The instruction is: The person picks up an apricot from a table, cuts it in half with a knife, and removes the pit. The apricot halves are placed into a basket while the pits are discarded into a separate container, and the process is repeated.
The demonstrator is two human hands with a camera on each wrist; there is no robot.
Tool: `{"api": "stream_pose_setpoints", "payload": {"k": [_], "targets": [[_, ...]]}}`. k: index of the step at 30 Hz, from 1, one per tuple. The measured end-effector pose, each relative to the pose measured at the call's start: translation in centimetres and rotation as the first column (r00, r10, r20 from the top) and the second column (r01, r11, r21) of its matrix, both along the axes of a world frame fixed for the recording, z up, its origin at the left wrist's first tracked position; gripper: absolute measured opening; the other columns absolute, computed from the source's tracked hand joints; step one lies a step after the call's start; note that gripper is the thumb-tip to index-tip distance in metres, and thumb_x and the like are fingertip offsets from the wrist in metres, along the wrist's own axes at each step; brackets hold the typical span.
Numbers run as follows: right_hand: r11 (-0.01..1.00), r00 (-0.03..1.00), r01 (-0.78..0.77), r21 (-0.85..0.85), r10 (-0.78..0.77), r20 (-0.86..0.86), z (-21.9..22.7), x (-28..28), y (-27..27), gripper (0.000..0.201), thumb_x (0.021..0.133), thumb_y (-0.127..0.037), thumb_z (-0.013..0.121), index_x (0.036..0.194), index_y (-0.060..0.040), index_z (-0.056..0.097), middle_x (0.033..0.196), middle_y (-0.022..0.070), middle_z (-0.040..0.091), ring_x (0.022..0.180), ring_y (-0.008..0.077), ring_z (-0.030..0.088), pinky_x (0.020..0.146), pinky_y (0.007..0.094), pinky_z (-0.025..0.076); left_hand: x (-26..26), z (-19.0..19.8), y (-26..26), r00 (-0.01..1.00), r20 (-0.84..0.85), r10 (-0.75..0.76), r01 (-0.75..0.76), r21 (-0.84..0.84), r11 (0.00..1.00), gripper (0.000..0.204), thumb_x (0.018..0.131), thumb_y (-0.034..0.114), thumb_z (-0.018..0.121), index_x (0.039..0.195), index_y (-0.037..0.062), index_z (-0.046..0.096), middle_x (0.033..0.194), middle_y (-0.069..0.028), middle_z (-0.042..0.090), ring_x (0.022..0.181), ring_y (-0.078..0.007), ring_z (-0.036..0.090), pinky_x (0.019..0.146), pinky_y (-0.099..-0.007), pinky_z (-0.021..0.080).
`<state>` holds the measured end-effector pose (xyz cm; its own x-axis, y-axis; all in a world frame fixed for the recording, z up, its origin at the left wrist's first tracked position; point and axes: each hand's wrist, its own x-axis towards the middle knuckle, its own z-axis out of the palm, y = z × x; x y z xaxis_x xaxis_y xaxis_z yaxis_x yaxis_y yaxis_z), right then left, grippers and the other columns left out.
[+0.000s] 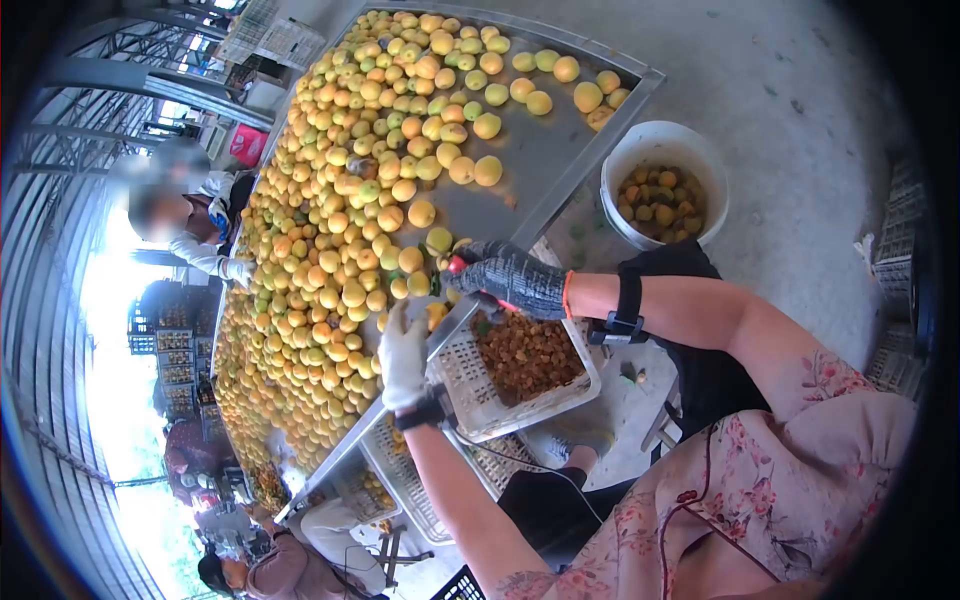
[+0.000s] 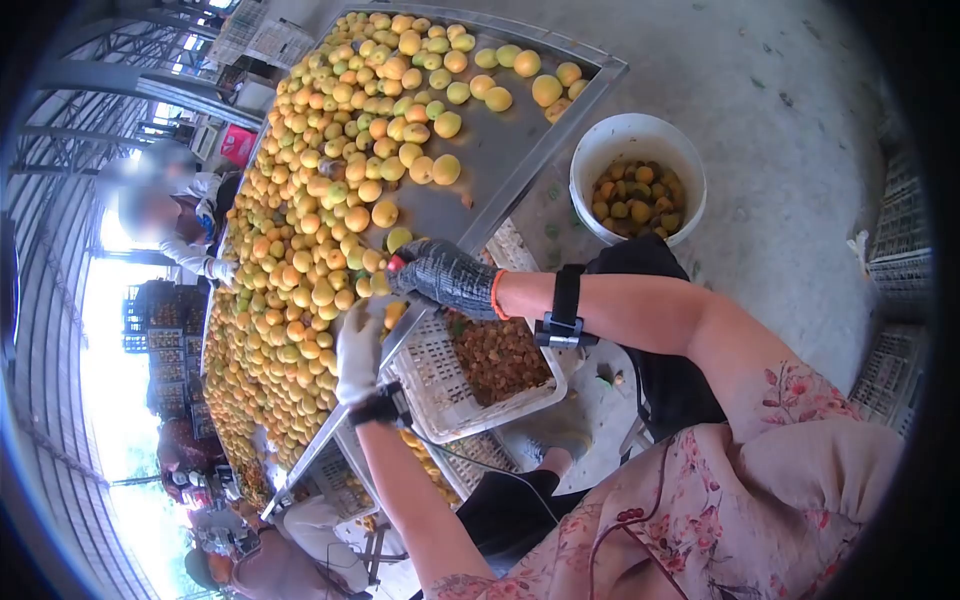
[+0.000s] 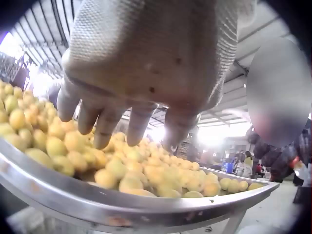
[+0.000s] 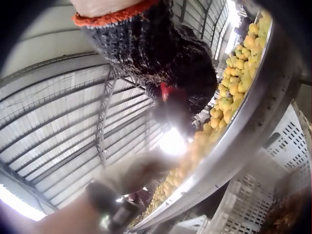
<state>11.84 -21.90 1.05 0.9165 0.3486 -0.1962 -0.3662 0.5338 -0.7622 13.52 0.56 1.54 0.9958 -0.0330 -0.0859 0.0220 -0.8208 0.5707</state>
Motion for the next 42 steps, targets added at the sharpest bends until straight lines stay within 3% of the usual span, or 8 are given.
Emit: {"api": "stream_pose_setpoints", "payload": {"k": [2, 7, 9, 11, 19, 23, 35, 42], "targets": [[0.998, 1.0, -0.012, 0.064, 0.013, -0.018, 0.7, 0.1, -0.1, 0.005, 0.085, -0.013, 0.06, 0.084, -0.008, 0.058, 0.062, -0.0013, 0.053, 0.05, 0.0081, 0.047, 0.044, 0.0244, 0.038, 2.8, -2.0, -0.5, 0.962, -0.257, -0.094, 0.089, -0.031, 0.996, 0.039, 0.08, 0.015, 0.061, 0.115, -0.0015, 0.057, 0.092, -0.0119, 0.064, 0.081, -0.0188, 0.06, 0.075, -0.0284, 0.046], [1.0, 0.994, -0.025, -0.005, 0.025, 0.107, -0.5, 0.6, 0.2, 0.016, 0.089, -0.026, 0.063, 0.089, -0.0106, 0.059, 0.061, -0.004, 0.051, 0.049, 0.0057, 0.047, 0.043, 0.0214, 0.037, 2.2, -2.9, 0.9, 0.979, -0.195, -0.062, 0.023, -0.197, 0.98, 0.037, 0.087, 0.022, 0.057, 0.117, -0.0003, 0.057, 0.097, -0.0101, 0.062, 0.079, -0.0152, 0.059, 0.068, -0.0255, 0.048], [1.0, 0.995, -0.009, 0.004, 0.009, 0.101, -0.1, -0.3, 1.2, 0.014, 0.091, -0.025, 0.061, 0.095, -0.0111, 0.061, 0.065, -0.0058, 0.053, 0.052, 0.0035, 0.046, 0.044, 0.0202, 0.035, 0.0, 0.0, 0.1, 0.962, -0.01, 0.273, -0.207, -0.677, 0.706, 0.037, 0.092, 0.025, 0.053, 0.12, 0.001, 0.054, 0.103, -0.0112, 0.06, 0.079, -0.016, 0.059, 0.069, -0.0267, 0.05], [0.984, 0.96, 0.05, -0.169, -0.001, 0.279, 0.0, -1.9, 2.2, 0.016, 0.089, -0.02, 0.062, 0.094, -0.0048, 0.061, 0.075, 0.0002, 0.06, 0.07, 0.0123, 0.058, 0.063, 0.0258, 0.046, -2.6, 1.3, 0.8, 0.979, -0.011, 0.205, -0.099, -0.9, 0.425, 0.045, 0.095, 0.031, 0.049, 0.129, 0.0028, 0.046, 0.107, -0.011, 0.058, 0.086, -0.0171, 0.058, 0.075, -0.0289, 0.05], [0.968, 0.833, 0.023, -0.249, 0.119, 0.54, -1.7, -6.3, 7.9, 0.026, 0.09, -0.023, 0.06, 0.103, -0.0003, 0.061, 0.087, 0.0126, 0.065, 0.077, 0.0151, 0.058, 0.072, 0.0318, 0.048, -11.4, 3.0, 0.1, 0.98, 0.096, 0.174, 0.078, -0.991, 0.112, 0.051, 0.092, 0.029, 0.053, 0.134, 0.0039, 0.039, 0.123, -0.0128, 0.053, 0.1, -0.0194, 0.057, 0.085, -0.0306, 0.048], [0.926, 0.811, -0.008, -0.378, 0.227, 0.539, -1.0, -6.8, 8.1, 0.026, 0.091, -0.024, 0.059, 0.103, -0.001, 0.063, 0.085, 0.012, 0.065, 0.077, 0.0192, 0.06, 0.072, 0.0333, 0.048, -12.4, 1.7, 1.7, 0.961, 0.04, 0.274, -0.016, -0.98, 0.198, 0.046, 0.092, 0.022, 0.052, 0.133, 0.0041, 0.041, 0.127, -0.0142, 0.052, 0.11, -0.0232, 0.054, 0.093, -0.0367, 0.045], [0.72, 0.613, 0.317, -0.618, 0.342, 0.712, -2.2, -8.1, 10.6, 0.026, 0.092, -0.03, 0.052, 0.101, -0.0067, 0.061, 0.081, 0.0169, 0.063, 0.076, 0.036, 0.061, 0.066, 0.0455, 0.046, -12.7, -0.7, 4.3, 0.93, -0.04, 0.365, -0.034, -0.999, -0.023, 0.044, 0.089, 0.013, 0.056, 0.129, -0.0026, 0.045, 0.12, -0.0138, 0.054, 0.103, -0.0218, 0.058, 0.082, -0.0308, 0.052], [0.677, 0.632, 0.332, -0.657, 0.358, 0.688, -3.2, -7.9, 11.2, 0.028, 0.091, -0.032, 0.052, 0.099, -0.0065, 0.06, 0.077, 0.0176, 0.062, 0.074, 0.0371, 0.06, 0.064, 0.0462, 0.045, -13.0, -0.7, 3.7, 0.892, -0.026, 0.452, -0.11, -0.981, 0.162, 0.04, 0.091, 0.017, 0.055, 0.124, -0.004, 0.048, 0.108, -0.0124, 0.059, 0.086, -0.0169, 0.061, 0.071, -0.0243, 0.053]]}}
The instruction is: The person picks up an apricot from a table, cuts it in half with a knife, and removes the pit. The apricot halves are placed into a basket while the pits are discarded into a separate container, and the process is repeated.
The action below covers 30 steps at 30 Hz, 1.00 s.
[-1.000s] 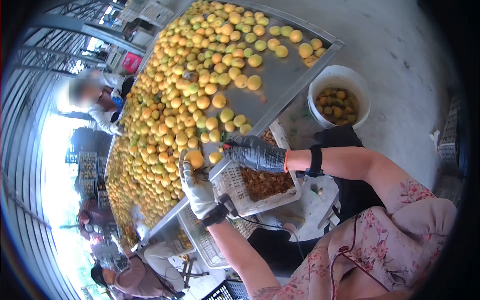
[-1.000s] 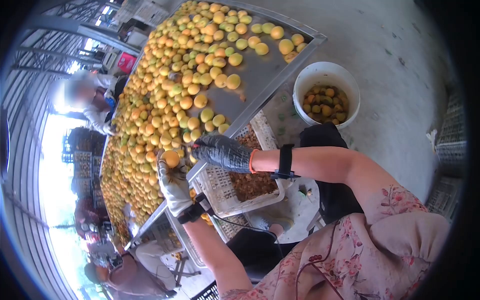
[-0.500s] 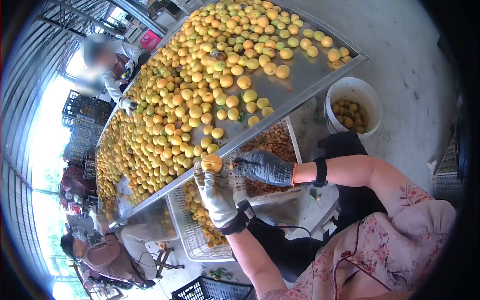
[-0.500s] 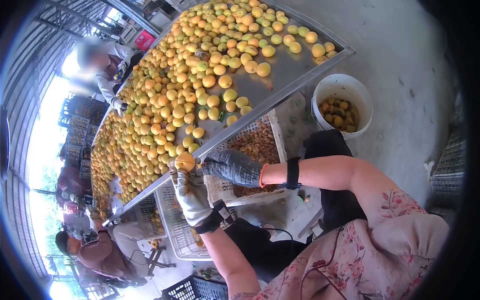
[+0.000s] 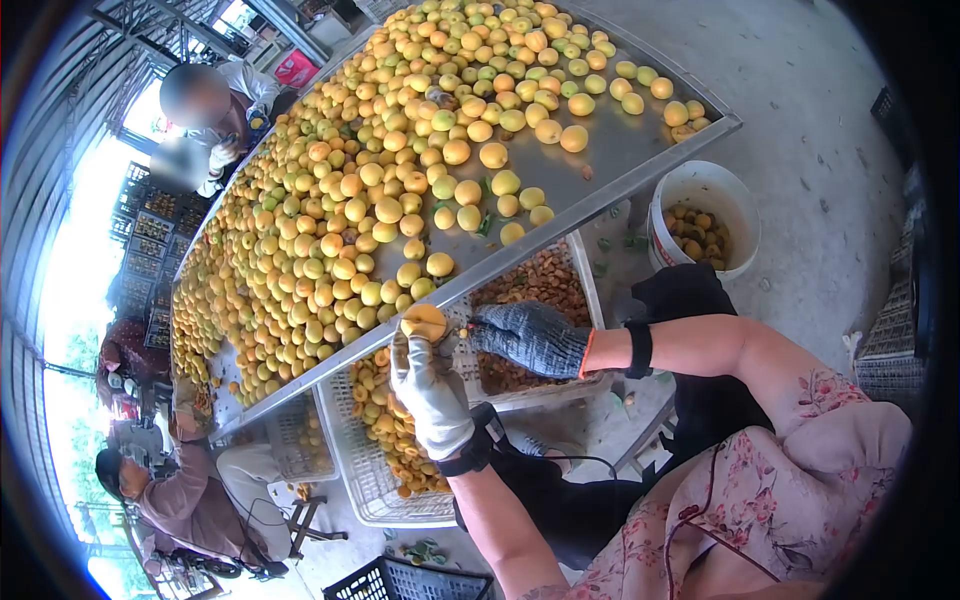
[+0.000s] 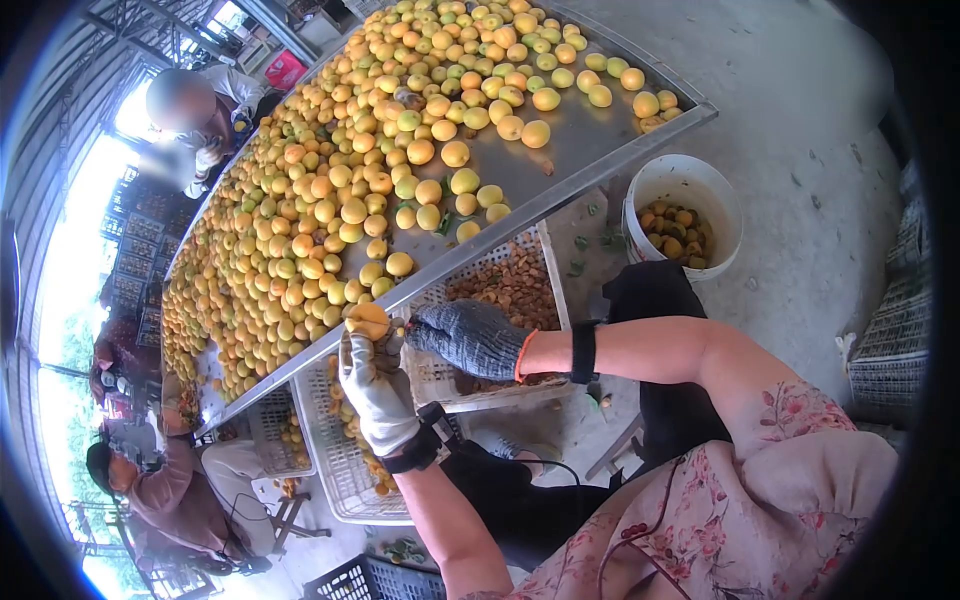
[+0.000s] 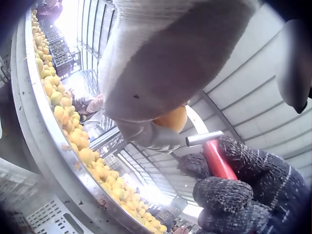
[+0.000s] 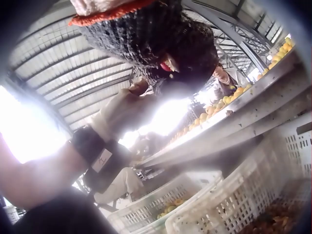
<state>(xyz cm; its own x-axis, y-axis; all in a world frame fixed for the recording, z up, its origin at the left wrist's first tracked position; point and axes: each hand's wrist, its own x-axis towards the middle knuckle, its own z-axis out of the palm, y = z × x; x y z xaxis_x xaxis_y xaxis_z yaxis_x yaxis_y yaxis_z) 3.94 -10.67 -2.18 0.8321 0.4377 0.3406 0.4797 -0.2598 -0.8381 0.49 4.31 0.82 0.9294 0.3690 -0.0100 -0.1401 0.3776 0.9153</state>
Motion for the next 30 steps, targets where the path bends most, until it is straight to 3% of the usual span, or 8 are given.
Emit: {"api": "stream_pose_setpoints", "payload": {"k": [11, 13, 15, 17, 20, 23, 29, 30], "targets": [[0.991, 0.995, -0.096, 0.094, 0.098, -0.025, 1.0, 0.7, -0.2, 0.022, 0.092, -0.022, 0.051, 0.096, -0.0056, 0.064, 0.082, 0.017, 0.063, 0.075, 0.035, 0.06, 0.068, 0.0434, 0.047, 0.4, -1.2, -0.6, 0.995, 0.089, -0.041, 0.028, 0.145, 0.989, 0.04, 0.093, 0.025, 0.053, 0.125, 0.0015, 0.047, 0.115, -0.0095, 0.056, 0.099, -0.0171, 0.056, 0.085, -0.0299, 0.046], [0.996, 0.997, -0.082, 0.021, 0.082, -0.004, 1.3, 0.7, 0.0, 0.022, 0.092, -0.023, 0.051, 0.097, -0.0058, 0.064, 0.082, 0.0171, 0.063, 0.075, 0.0352, 0.06, 0.068, 0.0437, 0.047, 0.6, -1.6, -0.9, 0.984, 0.098, -0.148, 0.175, -0.402, 0.899, 0.047, 0.094, 0.041, 0.051, 0.122, 0.004, 0.048, 0.109, -0.0084, 0.058, 0.095, -0.0163, 0.056, 0.083, -0.03, 0.045], [0.998, 0.992, -0.059, 0.012, 0.06, -0.112, 0.8, 0.5, 0.1, 0.025, 0.092, -0.026, 0.052, 0.096, -0.0049, 0.064, 0.08, 0.0172, 0.063, 0.072, 0.0356, 0.06, 0.065, 0.044, 0.046, 0.9, -2.0, -1.0, 0.977, 0.123, -0.176, 0.208, -0.34, 0.917, 0.055, 0.092, 0.053, 0.047, 0.12, 0.0064, 0.049, 0.102, -0.0069, 0.059, 0.09, -0.0165, 0.057, 0.077, -0.0296, 0.046], [0.997, 0.997, -0.048, 0.068, 0.052, -0.06, -0.4, 0.5, 0.2, 0.027, 0.092, -0.029, 0.052, 0.096, -0.0047, 0.064, 0.079, 0.0176, 0.063, 0.071, 0.0362, 0.06, 0.064, 0.0445, 0.046, 0.9, -0.1, -2.1, 0.991, -0.125, 0.039, -0.06, -0.163, 0.985, 0.054, 0.092, 0.053, 0.046, 0.119, 0.0067, 0.049, 0.099, -0.006, 0.059, 0.086, -0.017, 0.056, 0.076, -0.0295, 0.046], [0.987, 0.993, -0.049, 0.15, 0.064, -0.1, 0.2, 0.3, 0.0, 0.03, 0.092, -0.032, 0.052, 0.096, -0.0048, 0.064, 0.079, 0.0179, 0.063, 0.071, 0.0367, 0.06, 0.065, 0.0448, 0.045, 0.6, -0.3, -1.8, 0.993, 0.012, -0.114, 0.115, -0.12, 0.986, 0.054, 0.092, 0.054, 0.046, 0.118, 0.0066, 0.049, 0.099, -0.0071, 0.059, 0.087, -0.0171, 0.056, 0.076, -0.0288, 0.045], [0.982, 0.97, -0.05, 0.185, 0.092, -0.226, 0.0, 0.1, 0.6, 0.032, 0.091, -0.034, 0.052, 0.095, -0.0049, 0.065, 0.081, 0.0174, 0.064, 0.074, 0.0365, 0.06, 0.066, 0.0442, 0.045, 1.2, -1.5, -1.4, 0.994, 0.097, -0.055, 0.053, 0.021, 0.998, 0.055, 0.092, 0.055, 0.043, 0.118, 0.0062, 0.049, 0.099, -0.0092, 0.059, 0.088, -0.0194, 0.055, 0.079, -0.0309, 0.044], [0.989, 0.967, -0.041, 0.145, 0.076, -0.242, -0.7, -0.3, 1.6, 0.029, 0.091, -0.031, 0.052, 0.094, -0.0047, 0.065, 0.085, 0.0164, 0.064, 0.076, 0.0357, 0.061, 0.064, 0.0425, 0.046, 0.9, -1.1, -2.7, 0.985, -0.171, -0.033, -0.038, -0.395, 0.918, 0.06, 0.093, 0.058, 0.036, 0.119, 0.0051, 0.048, 0.103, -0.0123, 0.057, 0.09, -0.0237, 0.053, 0.084, -0.0369, 0.043], [0.994, 0.984, -0.035, 0.106, 0.053, -0.17, -1.0, -0.2, 1.5, 0.028, 0.09, -0.03, 0.052, 0.093, -0.0047, 0.065, 0.085, 0.0166, 0.064, 0.075, 0.0357, 0.06, 0.063, 0.0425, 0.046, 0.8, -1.4, -1.7, 0.979, -0.186, -0.081, 0.028, -0.274, 0.961, 0.062, 0.092, 0.058, 0.037, 0.123, 0.0047, 0.046, 0.114, -0.0117, 0.052, 0.101, -0.0211, 0.05, 0.087, -0.0374, 0.041]]}}
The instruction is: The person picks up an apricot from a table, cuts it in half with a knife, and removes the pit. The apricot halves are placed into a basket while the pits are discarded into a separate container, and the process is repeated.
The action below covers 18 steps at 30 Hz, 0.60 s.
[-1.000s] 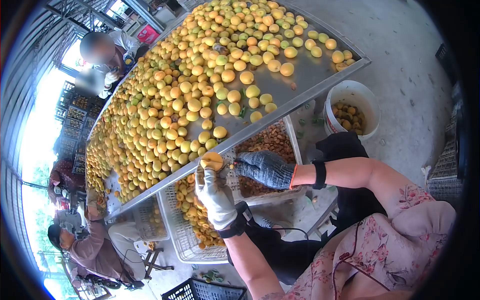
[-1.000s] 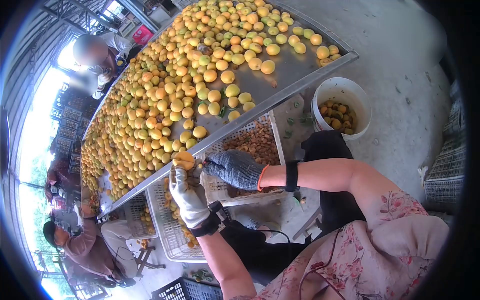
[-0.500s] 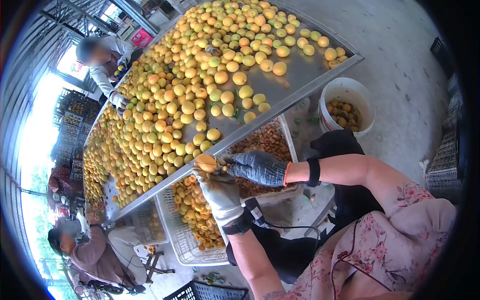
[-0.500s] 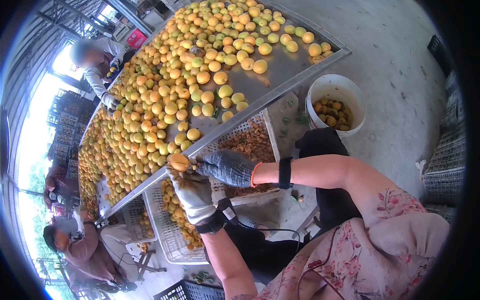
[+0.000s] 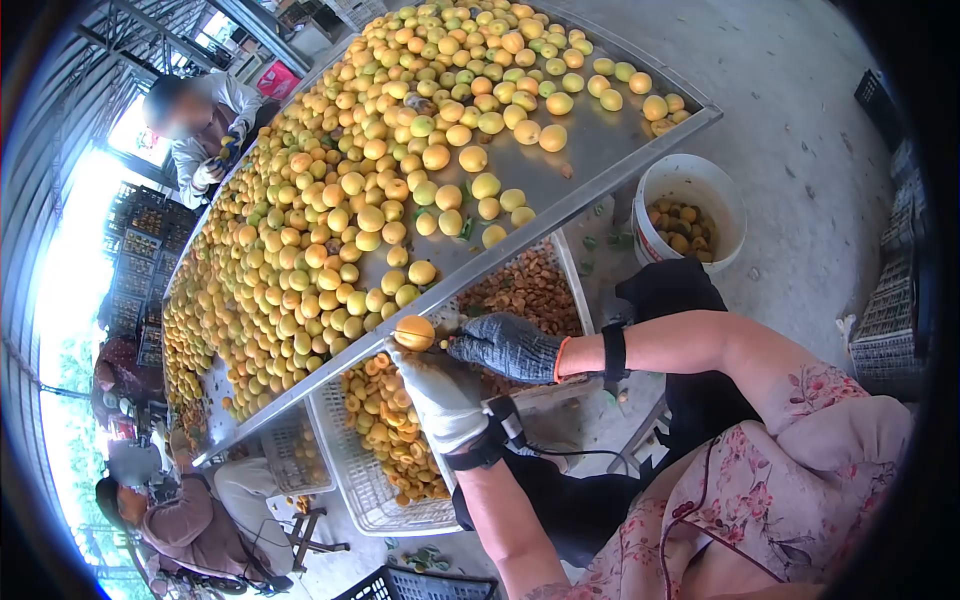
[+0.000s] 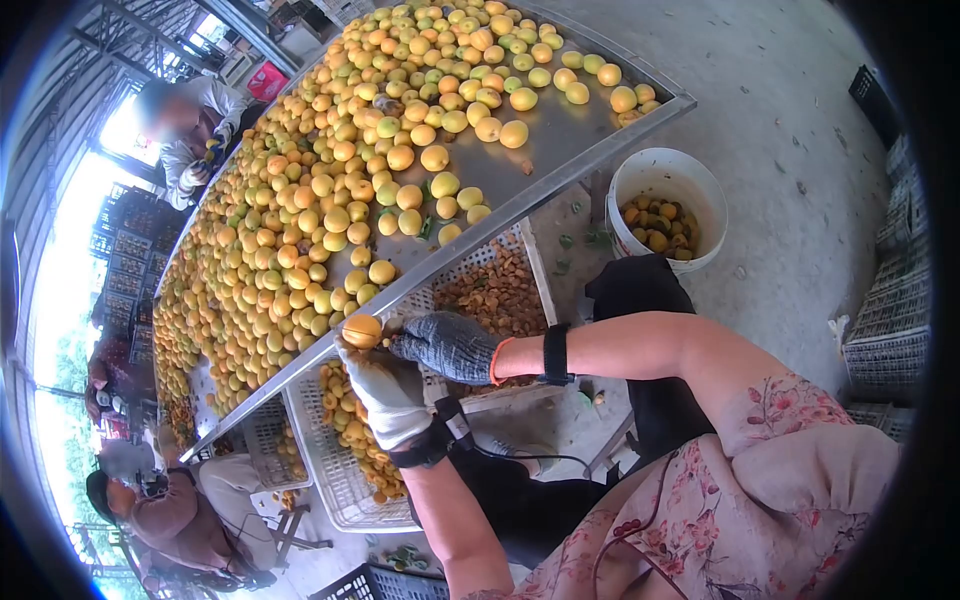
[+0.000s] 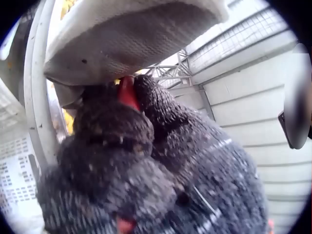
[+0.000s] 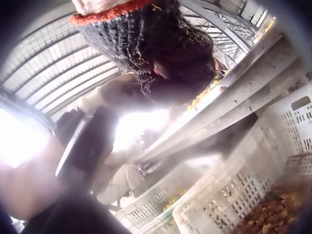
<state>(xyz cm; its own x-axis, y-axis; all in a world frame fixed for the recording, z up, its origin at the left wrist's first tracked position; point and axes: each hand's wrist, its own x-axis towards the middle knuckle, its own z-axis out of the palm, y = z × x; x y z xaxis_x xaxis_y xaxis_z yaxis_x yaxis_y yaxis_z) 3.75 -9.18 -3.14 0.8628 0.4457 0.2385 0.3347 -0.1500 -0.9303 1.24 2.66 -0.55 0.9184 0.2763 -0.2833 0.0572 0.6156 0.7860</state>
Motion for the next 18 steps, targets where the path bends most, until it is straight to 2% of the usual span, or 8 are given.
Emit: {"api": "stream_pose_setpoints", "payload": {"k": [3, 4, 5, 7, 11, 13, 16, 18], "targets": [[0.999, 0.998, 0.017, 0.052, -0.02, 0.053, -0.5, 0.7, -0.4, 0.026, 0.09, -0.028, 0.053, 0.091, -0.0048, 0.065, 0.086, 0.0175, 0.064, 0.075, 0.0358, 0.06, 0.064, 0.0434, 0.046, 0.2, 0.3, 0.3, 0.998, 0.047, 0.049, -0.057, 0.197, 0.979, 0.048, 0.096, 0.047, 0.04, 0.114, 0.0047, 0.052, 0.099, -0.007, 0.059, 0.081, -0.0159, 0.053, 0.069, -0.0259, 0.044], [1.0, 0.998, 0.013, 0.006, -0.013, -0.061, 0.2, 0.8, -0.8, 0.026, 0.091, -0.027, 0.053, 0.09, -0.0041, 0.065, 0.084, 0.0175, 0.063, 0.073, 0.0361, 0.06, 0.064, 0.0443, 0.046, 0.4, 0.1, 0.1, 0.991, 0.075, 0.11, -0.122, 0.173, 0.977, 0.046, 0.096, 0.046, 0.043, 0.114, 0.005, 0.053, 0.095, -0.0054, 0.059, 0.074, -0.0137, 0.051, 0.062, -0.0238, 0.039], [1.0, 0.998, 0.013, 0.006, -0.012, -0.059, 0.6, 0.9, -0.9, 0.026, 0.091, -0.027, 0.053, 0.09, -0.0041, 0.065, 0.084, 0.0175, 0.063, 0.073, 0.0361, 0.06, 0.064, 0.0443, 0.046, 0.3, 0.2, 0.1, 0.991, 0.077, 0.11, -0.122, 0.173, 0.977, 0.046, 0.096, 0.046, 0.043, 0.114, 0.005, 0.053, 0.095, -0.0054, 0.059, 0.074, -0.0137, 0.051, 0.062, -0.0238, 0.039], [0.997, 0.997, -0.032, -0.074, 0.028, -0.065, 0.8, 0.9, -1.0, 0.026, 0.091, -0.028, 0.053, 0.091, -0.0041, 0.064, 0.08, 0.0172, 0.062, 0.071, 0.0366, 0.058, 0.063, 0.0451, 0.045, -0.2, 0.2, 0.4, 0.998, 0.063, 0.022, -0.05, 0.491, 0.87, 0.048, 0.094, 0.042, 0.045, 0.123, 0.004, 0.049, 0.097, -0.0046, 0.057, 0.081, -0.0144, 0.052, 0.071, -0.0264, 0.043], [1.0, 0.999, -0.022, -0.005, 0.022, 0.028, -0.3, 1.0, -0.7, 0.028, 0.092, -0.029, 0.052, 0.092, -0.0039, 0.063, 0.078, 0.0179, 0.061, 0.071, 0.037, 0.058, 0.063, 0.0454, 0.044, 0.0, -0.1, -0.5, 0.993, 0.098, 0.06, -0.064, 0.039, 0.997, 0.041, 0.093, 0.038, 0.049, 0.115, 0.004, 0.052, 0.098, -0.0041, 0.057, 0.082, -0.0122, 0.053, 0.071, -0.0252, 0.044], [0.994, 0.993, 0.004, -0.108, 0.009, 0.119, -0.6, 0.9, -0.8, 0.03, 0.092, -0.03, 0.051, 0.09, -0.0031, 0.063, 0.078, 0.0187, 0.062, 0.071, 0.0372, 0.058, 0.063, 0.0455, 0.044, 0.0, -0.5, 0.3, 0.996, 0.094, 0.008, -0.015, 0.075, 0.997, 0.041, 0.093, 0.038, 0.05, 0.116, 0.0036, 0.051, 0.1, -0.0054, 0.057, 0.084, -0.0133, 0.054, 0.073, -0.0266, 0.045], [0.997, 0.997, 0.034, -0.063, -0.029, 0.072, -0.5, 0.7, -0.7, 0.033, 0.092, -0.033, 0.05, 0.087, -0.0032, 0.063, 0.074, 0.0197, 0.061, 0.068, 0.0379, 0.058, 0.063, 0.0467, 0.044, -0.3, 0.8, -0.7, 0.986, 0.143, 0.08, -0.127, 0.357, 0.925, 0.041, 0.094, 0.038, 0.047, 0.115, 0.0028, 0.052, 0.101, -0.0073, 0.058, 0.087, -0.016, 0.055, 0.078, -0.031, 0.045], [0.995, 0.996, 0.037, -0.094, -0.029, 0.084, -0.8, 1.0, -0.4, 0.034, 0.093, -0.034, 0.049, 0.086, -0.0037, 0.064, 0.073, 0.0199, 0.061, 0.067, 0.0383, 0.058, 0.062, 0.0474, 0.044, -0.1, -0.9, 0.1, 0.984, 0.173, 0.029, -0.076, 0.271, 0.96, 0.044, 0.094, 0.041, 0.045, 0.114, 0.0027, 0.052, 0.101, -0.0085, 0.058, 0.088, -0.0172, 0.056, 0.08, -0.0324, 0.045]]}}
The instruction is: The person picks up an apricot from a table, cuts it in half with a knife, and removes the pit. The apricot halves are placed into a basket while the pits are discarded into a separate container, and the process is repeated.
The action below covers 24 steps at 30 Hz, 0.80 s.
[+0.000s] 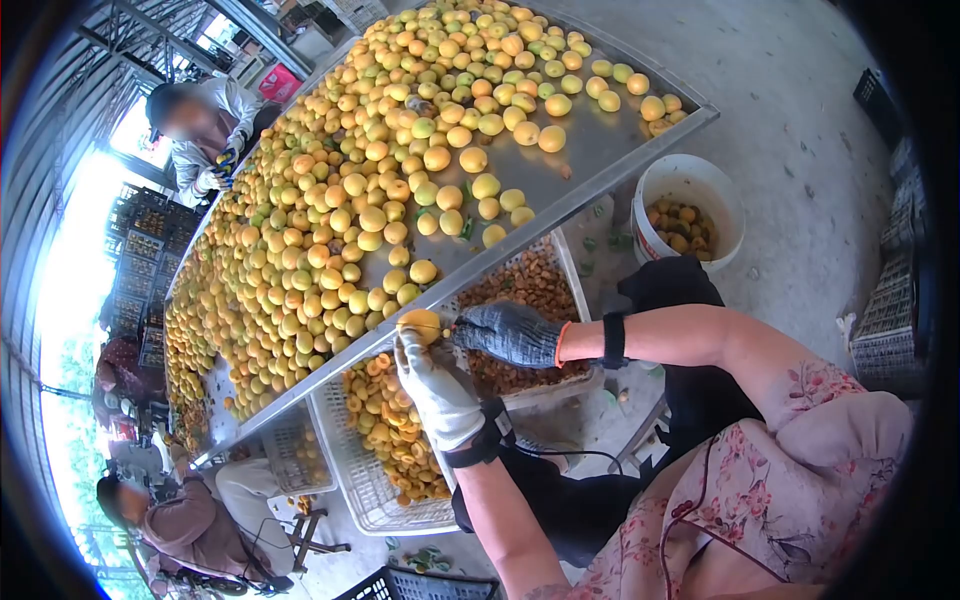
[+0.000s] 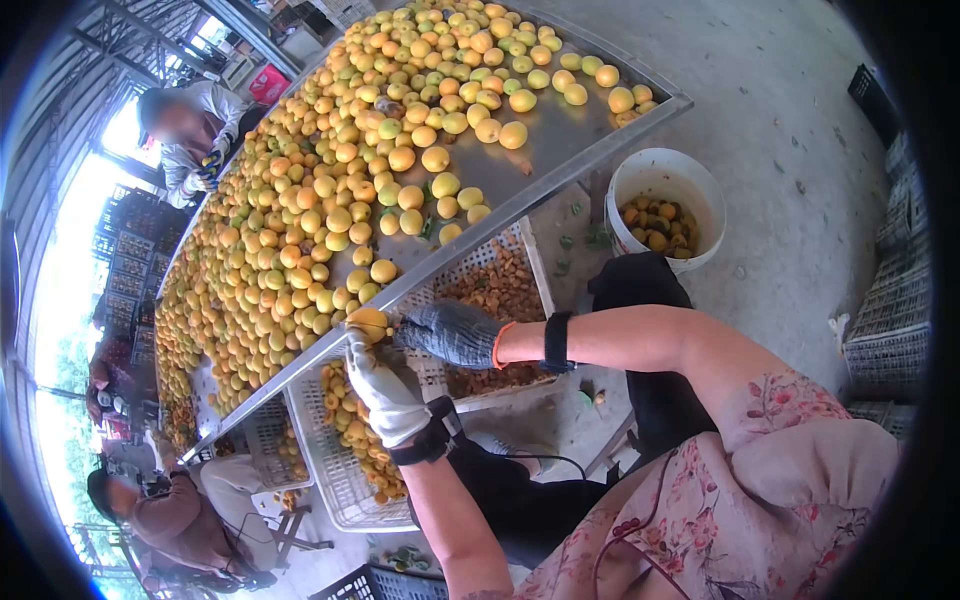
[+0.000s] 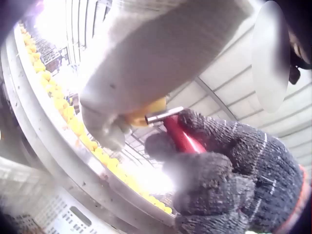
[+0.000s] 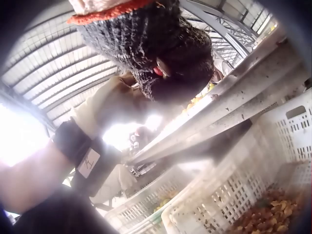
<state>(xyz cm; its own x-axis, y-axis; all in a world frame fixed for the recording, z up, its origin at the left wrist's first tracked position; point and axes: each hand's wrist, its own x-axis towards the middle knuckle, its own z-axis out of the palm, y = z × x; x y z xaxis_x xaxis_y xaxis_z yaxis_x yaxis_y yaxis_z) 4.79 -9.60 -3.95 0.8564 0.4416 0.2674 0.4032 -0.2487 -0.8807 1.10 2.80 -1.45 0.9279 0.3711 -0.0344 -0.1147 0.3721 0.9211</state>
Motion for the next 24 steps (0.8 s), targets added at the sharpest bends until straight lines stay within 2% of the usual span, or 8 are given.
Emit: {"api": "stream_pose_setpoints", "payload": {"k": [2, 11, 13, 14, 17, 18, 22, 24], "targets": [[0.999, 1.0, 0.002, -0.033, -0.001, 0.016, 0.2, 0.1, 0.0, 0.036, 0.093, -0.035, 0.048, 0.085, -0.0042, 0.064, 0.071, 0.02, 0.061, 0.065, 0.0388, 0.058, 0.061, 0.0481, 0.044, 0.2, 0.4, -0.6, 0.989, 0.101, -0.106, 0.132, -0.298, 0.946, 0.048, 0.095, 0.048, 0.043, 0.101, 0.0015, 0.055, 0.087, -0.0077, 0.059, 0.08, -0.0193, 0.055, 0.078, -0.0342, 0.045], [0.995, 0.989, -0.053, -0.08, 0.063, 0.133, 1.1, -0.5, -2.0, 0.035, 0.091, -0.038, 0.053, 0.086, -0.0047, 0.064, 0.071, 0.019, 0.062, 0.061, 0.0362, 0.058, 0.059, 0.0446, 0.045, 0.7, 1.3, 3.1, 0.975, 0.151, 0.164, -0.075, -0.471, 0.879, 0.053, 0.093, 0.05, 0.045, 0.111, 0.0013, 0.053, 0.099, -0.013, 0.06, 0.093, -0.0232, 0.058, 0.089, -0.0421, 0.048], [0.881, 0.963, 0.146, 0.45, -0.022, -0.27, 1.1, 0.3, -0.6, 0.033, 0.091, -0.037, 0.056, 0.089, -0.0047, 0.065, 0.066, 0.011, 0.062, 0.058, 0.0238, 0.056, 0.059, 0.0378, 0.045, 0.5, 2.3, 2.2, 0.976, 0.007, 0.217, -0.207, -0.266, 0.941, 0.05, 0.095, 0.046, 0.044, 0.11, -0.0002, 0.055, 0.098, -0.0131, 0.06, 0.091, -0.0208, 0.057, 0.089, -0.0371, 0.046], [0.82, 0.836, 0.228, 0.525, 0.112, -0.538, 0.9, 0.9, -0.4, 0.036, 0.091, -0.039, 0.056, 0.089, -0.0048, 0.066, 0.063, 0.0023, 0.058, 0.06, 0.0112, 0.049, 0.059, 0.0316, 0.043, 0.6, 1.3, 1.2, 0.975, -0.011, 0.222, -0.222, -0.052, 0.974, 0.047, 0.095, 0.042, 0.043, 0.11, -0.0004, 0.056, 0.098, -0.013, 0.06, 0.09, -0.0198, 0.056, 0.088, -0.0353, 0.045], [0.904, 0.952, 0.234, 0.358, -0.139, -0.271, 0.5, 2.1, 0.4, 0.038, 0.09, -0.042, 0.056, 0.086, -0.0051, 0.066, 0.063, 0.0007, 0.058, 0.06, 0.0083, 0.047, 0.057, 0.0295, 0.042, -0.7, 1.3, -3.9, 0.978, -0.147, 0.148, -0.03, 0.604, 0.796, 0.038, 0.097, 0.029, 0.044, 0.115, -0.0014, 0.055, 0.101, -0.0136, 0.06, 0.095, -0.022, 0.055, 0.089, -0.0357, 0.041], [0.867, 0.86, 0.328, 0.376, -0.109, -0.499, 0.6, 2.0, 0.6, 0.041, 0.089, -0.044, 0.056, 0.084, -0.005, 0.066, 0.064, 0.0043, 0.06, 0.059, 0.0121, 0.053, 0.058, 0.0308, 0.043, -0.4, 0.0, -4.2, 0.986, -0.028, 0.166, -0.102, 0.684, 0.723, 0.035, 0.097, 0.026, 0.043, 0.113, -0.0015, 0.056, 0.1, -0.012, 0.059, 0.091, -0.0197, 0.055, 0.084, -0.0331, 0.043], [0.925, 0.768, 0.292, 0.243, -0.075, -0.636, 2.6, 2.1, 0.6, 0.042, 0.086, -0.045, 0.058, 0.081, -0.0047, 0.066, 0.067, 0.0094, 0.063, 0.067, 0.0208, 0.062, 0.063, 0.0355, 0.045, -0.3, 0.0, -4.2, 0.985, 0.078, 0.156, -0.157, 0.782, 0.603, 0.033, 0.098, 0.024, 0.04, 0.116, -0.0014, 0.052, 0.101, -0.0097, 0.057, 0.089, -0.0163, 0.054, 0.079, -0.0293, 0.045], [0.943, 0.853, 0.295, 0.157, -0.185, -0.488, 2.7, 1.9, 1.2, 0.042, 0.086, -0.045, 0.059, 0.081, -0.004, 0.066, 0.069, 0.0122, 0.063, 0.068, 0.0245, 0.062, 0.064, 0.0374, 0.046, -0.1, -0.4, -4.6, 0.977, 0.073, 0.202, -0.196, 0.692, 0.695, 0.032, 0.099, 0.023, 0.039, 0.117, -0.001, 0.05, 0.101, -0.009, 0.057, 0.088, -0.0155, 0.054, 0.079, -0.0286, 0.045]]}}
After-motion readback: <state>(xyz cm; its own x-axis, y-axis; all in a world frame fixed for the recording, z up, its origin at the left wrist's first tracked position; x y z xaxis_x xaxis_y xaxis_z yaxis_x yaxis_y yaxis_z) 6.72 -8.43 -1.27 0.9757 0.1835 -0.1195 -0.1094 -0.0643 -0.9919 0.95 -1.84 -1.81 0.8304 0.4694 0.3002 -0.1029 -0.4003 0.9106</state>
